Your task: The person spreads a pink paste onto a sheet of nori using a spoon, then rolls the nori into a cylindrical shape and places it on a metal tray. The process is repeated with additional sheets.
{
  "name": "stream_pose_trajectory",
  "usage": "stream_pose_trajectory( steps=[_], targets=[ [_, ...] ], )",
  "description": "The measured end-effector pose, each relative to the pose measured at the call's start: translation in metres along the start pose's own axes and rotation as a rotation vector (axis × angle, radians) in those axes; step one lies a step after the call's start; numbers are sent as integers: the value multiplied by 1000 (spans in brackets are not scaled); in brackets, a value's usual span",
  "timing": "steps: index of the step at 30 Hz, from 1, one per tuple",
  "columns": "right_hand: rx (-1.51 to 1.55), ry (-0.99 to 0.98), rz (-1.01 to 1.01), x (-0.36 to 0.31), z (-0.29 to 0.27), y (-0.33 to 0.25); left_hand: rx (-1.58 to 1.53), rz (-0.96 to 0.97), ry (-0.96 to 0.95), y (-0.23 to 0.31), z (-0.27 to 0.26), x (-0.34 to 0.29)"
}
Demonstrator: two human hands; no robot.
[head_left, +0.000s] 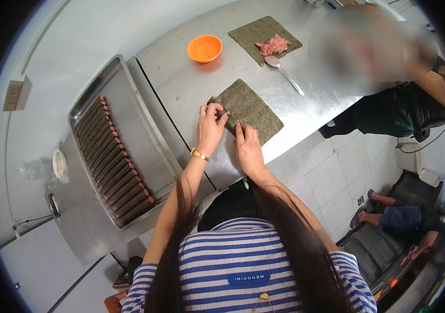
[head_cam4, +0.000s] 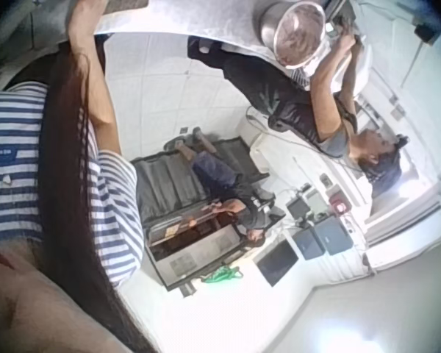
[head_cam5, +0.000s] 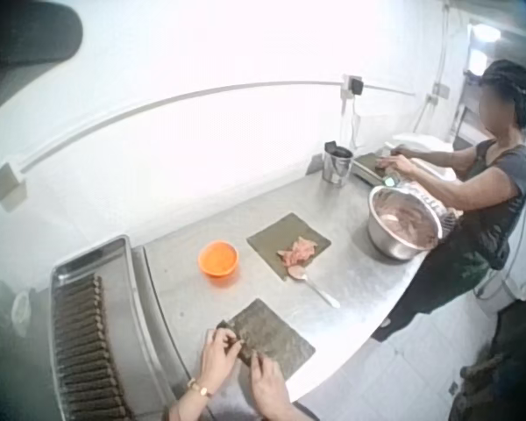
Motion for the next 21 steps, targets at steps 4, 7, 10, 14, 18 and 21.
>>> stream_pose_trajectory(
  steps=[4,7,10,14,18,21],
  targets=[
    [19,16,13,5,-1,3,24,20,7,2,1,2],
    [13,5,30,8,1,2,33,34,10,3,1,2],
    [-9,-21,34,8,3,2,55,45,-7,4,0,4],
    [-49,-39,49,6,6,3,97,57,-36,8,-2,7],
    [-32,-15,55,7,5,5,153,190,-110,8,-12,5],
    [9,-39,93,7,3,6,301,543,-182,3,-25,2]
  ],
)
Point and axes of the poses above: each hand's wrist, its own x-axis towards the middle knuckle, its own z-axis out of the palm, y = z × x, the point moved 1 cm from there along x, towards the middle knuckle, and after that the axes turned 2 degrees about -y, right-handed, at the moved point
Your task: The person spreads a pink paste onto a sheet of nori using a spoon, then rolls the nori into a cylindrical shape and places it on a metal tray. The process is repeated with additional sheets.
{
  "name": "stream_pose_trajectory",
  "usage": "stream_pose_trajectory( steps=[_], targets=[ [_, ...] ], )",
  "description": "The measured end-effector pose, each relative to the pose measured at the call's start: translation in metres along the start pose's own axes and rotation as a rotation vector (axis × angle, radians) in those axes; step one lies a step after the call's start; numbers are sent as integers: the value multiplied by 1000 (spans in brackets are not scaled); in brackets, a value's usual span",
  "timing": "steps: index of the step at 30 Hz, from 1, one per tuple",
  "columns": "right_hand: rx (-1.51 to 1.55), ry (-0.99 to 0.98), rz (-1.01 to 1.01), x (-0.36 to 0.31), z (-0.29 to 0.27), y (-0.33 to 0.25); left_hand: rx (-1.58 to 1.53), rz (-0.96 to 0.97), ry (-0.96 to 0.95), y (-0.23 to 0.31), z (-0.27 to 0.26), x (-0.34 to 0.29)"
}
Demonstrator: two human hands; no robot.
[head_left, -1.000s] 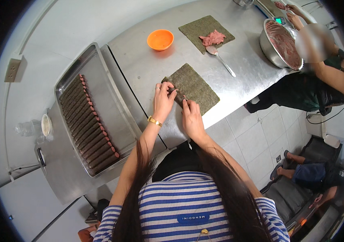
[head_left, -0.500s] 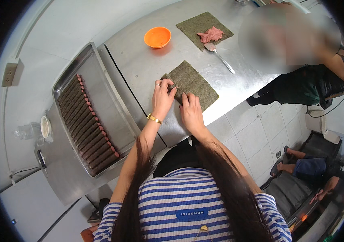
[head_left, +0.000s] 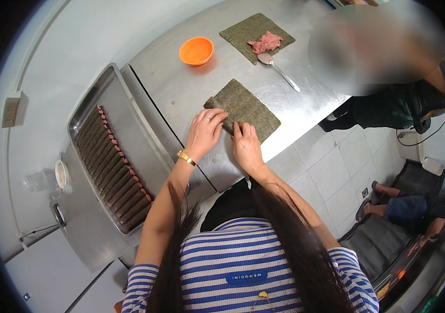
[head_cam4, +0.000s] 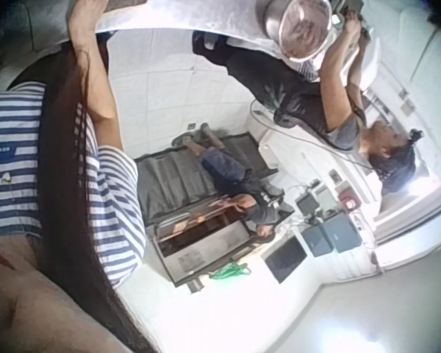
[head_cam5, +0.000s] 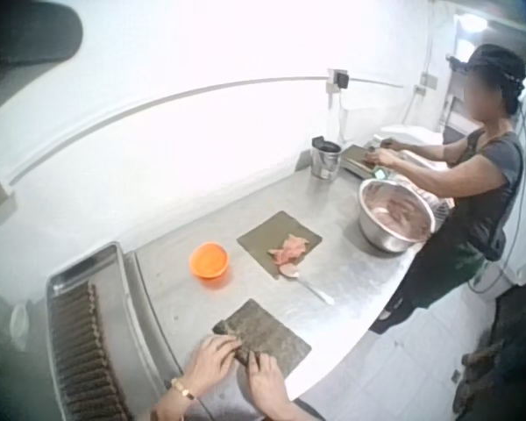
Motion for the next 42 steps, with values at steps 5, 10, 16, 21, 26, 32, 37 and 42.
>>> stream_pose_trajectory(
  steps=[5,10,16,21,26,32,37,42],
  targets=[
    [12,-5,20,4,1,0,118,240,-164,-13,-1,2],
    [-80,12,-53,14,8,-1,175,355,-272,-24,-3,17],
    [7,-24,83,19,10,0,147,402,-424,-24,-12,34],
    [-19,1,94,16,7,1,184,458,-464,-28,-11,46],
    [-166,8,16,-1,-2,6,208,521,-407,-31,-8,51],
    [-108,-130,85,-11,-21,22,214,409,-543,-19,-6,40],
    [-114,-1,-54,-1,-16,12,161,432,-471,-24,-17,42],
    [-55,-34,-13,17,2,4,186,466,-506,-40,-25,49]
  ],
)
Point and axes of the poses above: each hand's wrist, its own x-axis towards the middle knuckle, its own z-axis out of the palm, y = z × x, the point moved 1 cm from there along x, towards the middle knuckle, and after that the axes turned 2 degrees about -y, right-handed, at the moved point
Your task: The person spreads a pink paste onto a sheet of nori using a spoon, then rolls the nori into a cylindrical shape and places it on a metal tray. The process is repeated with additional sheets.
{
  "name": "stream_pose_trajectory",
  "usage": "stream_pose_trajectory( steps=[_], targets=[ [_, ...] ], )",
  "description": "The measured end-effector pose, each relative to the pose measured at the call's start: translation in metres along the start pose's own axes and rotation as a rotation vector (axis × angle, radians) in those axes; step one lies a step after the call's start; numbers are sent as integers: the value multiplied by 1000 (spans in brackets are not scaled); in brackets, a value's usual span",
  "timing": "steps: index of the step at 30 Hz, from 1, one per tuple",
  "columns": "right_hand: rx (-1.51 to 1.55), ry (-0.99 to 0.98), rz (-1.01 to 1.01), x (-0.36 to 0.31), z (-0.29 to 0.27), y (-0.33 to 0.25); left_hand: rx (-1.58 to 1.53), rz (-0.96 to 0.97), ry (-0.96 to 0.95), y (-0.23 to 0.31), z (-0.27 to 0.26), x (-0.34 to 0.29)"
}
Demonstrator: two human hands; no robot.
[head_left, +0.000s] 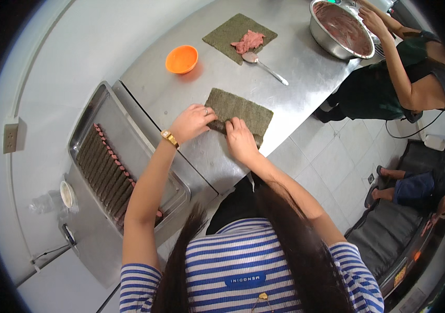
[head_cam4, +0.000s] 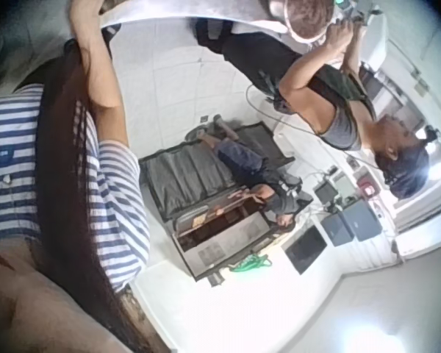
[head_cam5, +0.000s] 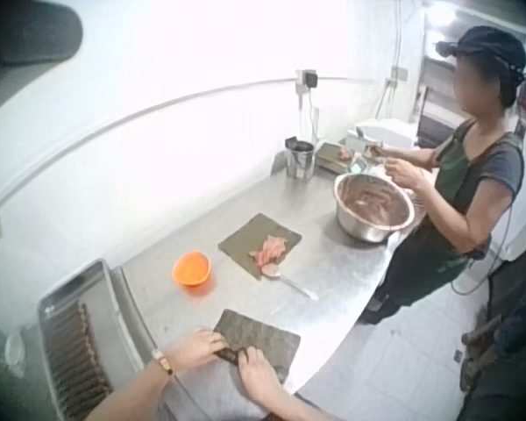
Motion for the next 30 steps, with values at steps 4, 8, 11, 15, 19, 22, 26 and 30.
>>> stream_pose_trajectory(
  steps=[4,8,11,15,19,22,26,30],
  targets=[
    [-28,-45,11,0,4,3,1,-5,-26,0,4,2],
    [-73,-24,3,-9,-4,8,24,-34,-59,-1,1,4],
    [-152,-55,28,-25,-13,14,19,-39,-44,1,-1,4],
    [-194,-70,19,-39,-24,23,33,-78,-76,8,-2,3],
    [-157,-172,54,-48,-36,36,6,-105,-111,23,2,-5],
    [-153,-148,17,-50,-42,37,-22,-108,-62,29,3,-11],
    [-122,-26,-104,-38,-37,28,-56,-106,-6,27,2,-16],
    [-15,-12,-169,-20,-20,13,-63,-100,-11,21,1,-18]
  ],
)
Point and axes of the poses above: each hand's wrist, its own x-axis towards the middle knuckle, its own z-axis out of the palm, y = z × x, the point moved 1 cm from there along x, towards the middle knuckle, and after that the axes turned 2 degrees about -y, right-handed, at the moved point
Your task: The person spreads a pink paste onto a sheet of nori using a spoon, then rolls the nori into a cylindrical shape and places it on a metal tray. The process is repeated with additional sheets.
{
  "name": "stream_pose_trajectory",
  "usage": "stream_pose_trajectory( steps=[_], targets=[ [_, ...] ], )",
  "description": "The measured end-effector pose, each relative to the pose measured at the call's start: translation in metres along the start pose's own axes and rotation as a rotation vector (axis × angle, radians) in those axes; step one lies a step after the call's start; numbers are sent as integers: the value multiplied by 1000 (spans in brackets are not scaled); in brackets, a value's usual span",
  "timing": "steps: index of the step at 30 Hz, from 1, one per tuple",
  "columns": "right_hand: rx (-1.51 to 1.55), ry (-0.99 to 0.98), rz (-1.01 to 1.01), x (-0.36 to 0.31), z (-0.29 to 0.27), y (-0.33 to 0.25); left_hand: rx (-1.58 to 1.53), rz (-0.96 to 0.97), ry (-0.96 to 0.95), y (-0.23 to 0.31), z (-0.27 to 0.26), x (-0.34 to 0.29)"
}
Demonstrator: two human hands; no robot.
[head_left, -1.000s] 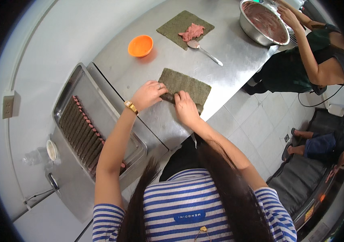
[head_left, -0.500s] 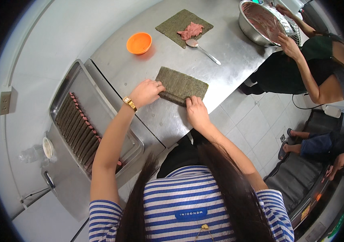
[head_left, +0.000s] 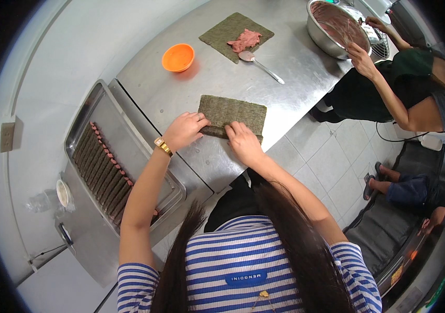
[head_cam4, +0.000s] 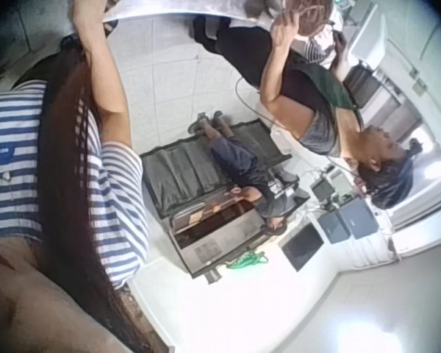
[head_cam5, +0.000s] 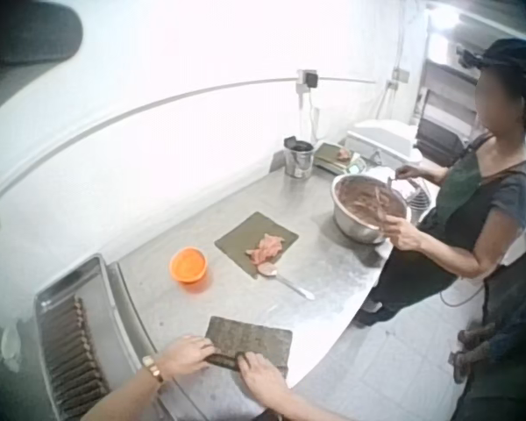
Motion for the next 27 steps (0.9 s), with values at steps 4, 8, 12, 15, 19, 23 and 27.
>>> stream_pose_trajectory(
  steps=[4,8,12,15,19,23,27],
  targets=[
    [-9,-82,47,8,9,-1,8,-25,-29,-1,0,4],
    [-97,-136,129,-7,2,6,15,-32,-18,0,-1,3],
    [-138,-111,168,-32,-13,17,27,-45,-19,-1,-2,3],
    [-137,-105,205,-41,-20,20,5,-89,-105,-1,-3,6],
    [-168,-49,159,-42,-26,20,-26,-26,-69,-1,-9,4],
    [-109,1,57,-37,-22,18,-25,-25,-72,-2,-9,2],
    [-103,-88,156,-32,-17,22,-28,-97,-114,-4,-8,3]
  ],
)
Point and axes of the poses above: each hand's wrist, its own x-axis towards the middle knuckle, its own z-axis out of the palm, y = z × x, the point moved 1 cm from there along x, towards the middle knuckle, and after that the axes turned 2 degrees about -y, right-handed, at the moved point
